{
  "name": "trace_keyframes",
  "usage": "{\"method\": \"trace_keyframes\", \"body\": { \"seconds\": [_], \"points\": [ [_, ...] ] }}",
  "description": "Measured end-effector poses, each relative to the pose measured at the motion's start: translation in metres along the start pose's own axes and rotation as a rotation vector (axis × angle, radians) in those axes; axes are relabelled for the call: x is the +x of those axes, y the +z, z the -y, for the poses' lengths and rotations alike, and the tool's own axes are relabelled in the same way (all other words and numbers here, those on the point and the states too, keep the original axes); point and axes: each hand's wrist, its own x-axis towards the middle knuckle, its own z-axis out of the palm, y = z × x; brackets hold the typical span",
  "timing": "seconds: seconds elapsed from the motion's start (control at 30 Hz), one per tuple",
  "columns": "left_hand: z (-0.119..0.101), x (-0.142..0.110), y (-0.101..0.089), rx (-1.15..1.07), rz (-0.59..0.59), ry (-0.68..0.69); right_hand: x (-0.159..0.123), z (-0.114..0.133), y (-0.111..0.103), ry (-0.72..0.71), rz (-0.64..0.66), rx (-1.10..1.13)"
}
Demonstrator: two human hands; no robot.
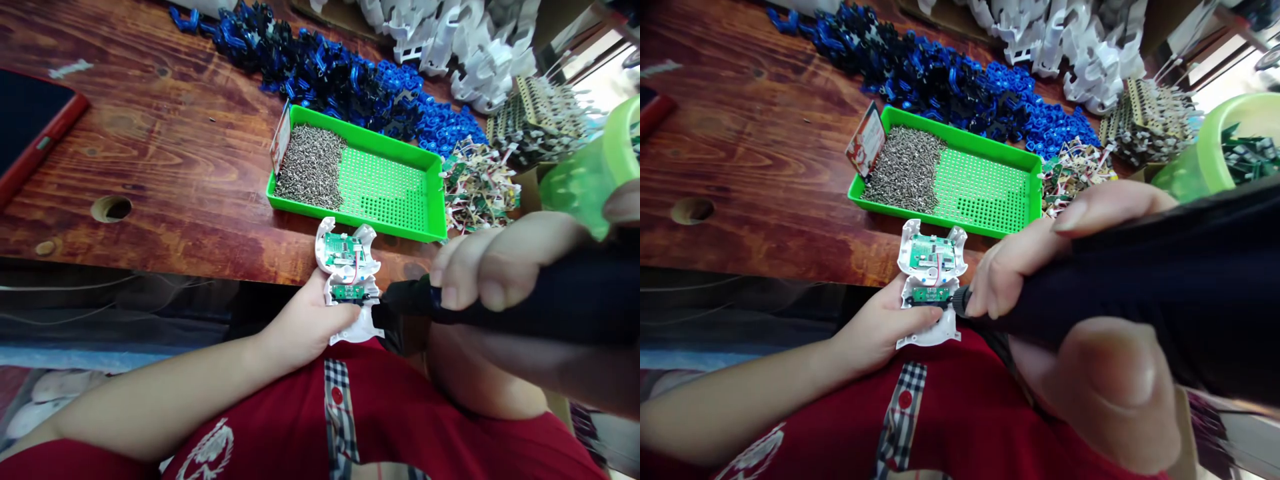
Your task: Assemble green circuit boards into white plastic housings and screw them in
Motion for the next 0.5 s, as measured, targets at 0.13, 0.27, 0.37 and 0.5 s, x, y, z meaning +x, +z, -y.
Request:
{"method": "trace_keyframes", "body": {
  "seconds": [0.13,0.27,0.37,0.5],
  "points": [
    [0.000,-0.001,0.002,-0.023,-0.003,-0.001,-0.001,0.004,0.012,0.088,-0.167,-0.091],
    [0.000,0.000,0.003,-0.009,-0.042,-0.008,-0.005,0.002,0.016,0.030,-0.150,-0.057],
    [0.000,0.001,0.003,0.026,-0.065,0.002,-0.010,-0.004,0.011,-0.014,-0.134,-0.004],
    [0.000,0.001,0.003,0.042,-0.076,0.026,-0.013,-0.011,0.007,-0.042,-0.126,0.058]
  ]
}}
